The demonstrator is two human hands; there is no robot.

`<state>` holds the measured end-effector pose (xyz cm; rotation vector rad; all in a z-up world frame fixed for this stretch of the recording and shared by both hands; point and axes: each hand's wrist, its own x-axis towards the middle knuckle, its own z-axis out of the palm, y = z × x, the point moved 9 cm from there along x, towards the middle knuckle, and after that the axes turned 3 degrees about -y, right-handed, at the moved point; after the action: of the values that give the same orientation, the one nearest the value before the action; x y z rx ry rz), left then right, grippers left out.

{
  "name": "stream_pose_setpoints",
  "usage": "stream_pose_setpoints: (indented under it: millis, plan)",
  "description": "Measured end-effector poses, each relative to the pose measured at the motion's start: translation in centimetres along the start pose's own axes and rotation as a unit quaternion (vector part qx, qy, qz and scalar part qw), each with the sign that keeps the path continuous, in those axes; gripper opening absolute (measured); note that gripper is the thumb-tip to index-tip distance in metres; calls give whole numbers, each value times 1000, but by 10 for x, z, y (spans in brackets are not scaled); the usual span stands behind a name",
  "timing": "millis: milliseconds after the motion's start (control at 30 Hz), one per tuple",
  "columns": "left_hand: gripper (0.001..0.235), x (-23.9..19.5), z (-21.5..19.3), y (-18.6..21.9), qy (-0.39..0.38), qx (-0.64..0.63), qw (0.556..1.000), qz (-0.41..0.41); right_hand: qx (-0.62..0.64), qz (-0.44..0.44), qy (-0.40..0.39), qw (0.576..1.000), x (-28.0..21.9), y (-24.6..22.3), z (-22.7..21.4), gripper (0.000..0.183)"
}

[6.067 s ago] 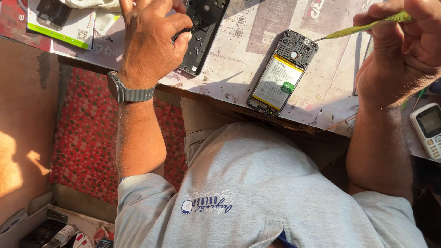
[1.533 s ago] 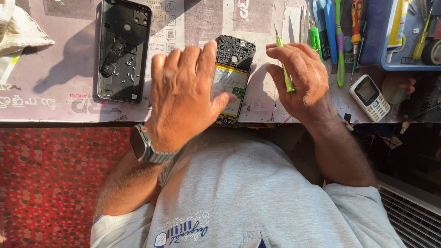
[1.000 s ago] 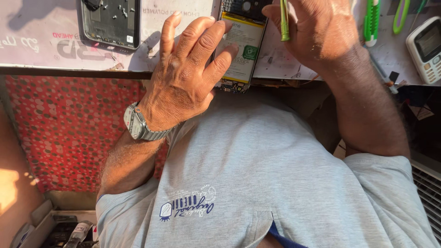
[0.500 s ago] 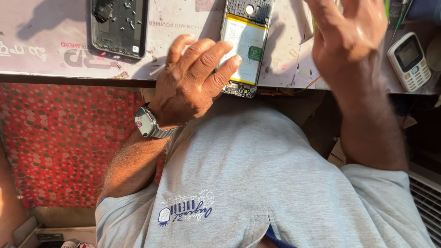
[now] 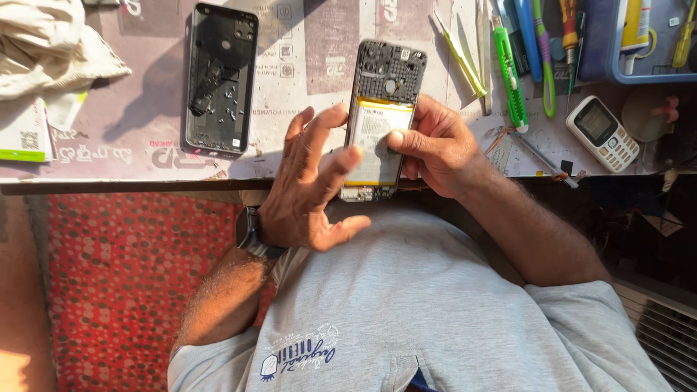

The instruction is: The person uses a green plastic spudger to carefully pry and separate internal components of a disassembled smartphone. They repeatedly lift and adjust the motherboard and battery area while working on a cluttered workbench.

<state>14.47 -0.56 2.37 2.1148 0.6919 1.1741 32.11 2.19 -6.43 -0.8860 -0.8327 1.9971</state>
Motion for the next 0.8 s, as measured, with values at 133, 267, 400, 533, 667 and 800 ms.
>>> stream_pose_setpoints:
  millis: [133, 267, 400, 533, 667, 800]
  plan:
    - [80, 7, -13, -11, 57, -222, 968, -106, -12, 35, -51, 998, -2, 15, 5, 30]
    - [53, 8, 4, -49, 14, -292, 933, -209, -67, 19, -65, 995, 1, 22, 8, 30]
    - [45, 8, 9, -53, -1, -264, 943, -204, -53, 3, -58, 997, 6, 21, 7, 33]
    - [43, 11, 8, -54, 1, -247, 945, -216, -34, 9, -66, 997, 9, 21, 8, 34]
    - [41, 12, 8, -56, -8, -229, 946, -228, -59, 13, -71, 996, 11, 19, 8, 36]
    - [44, 12, 10, -57, -4, -261, 937, -231, -46, 25, -71, 996, 12, 19, 8, 39]
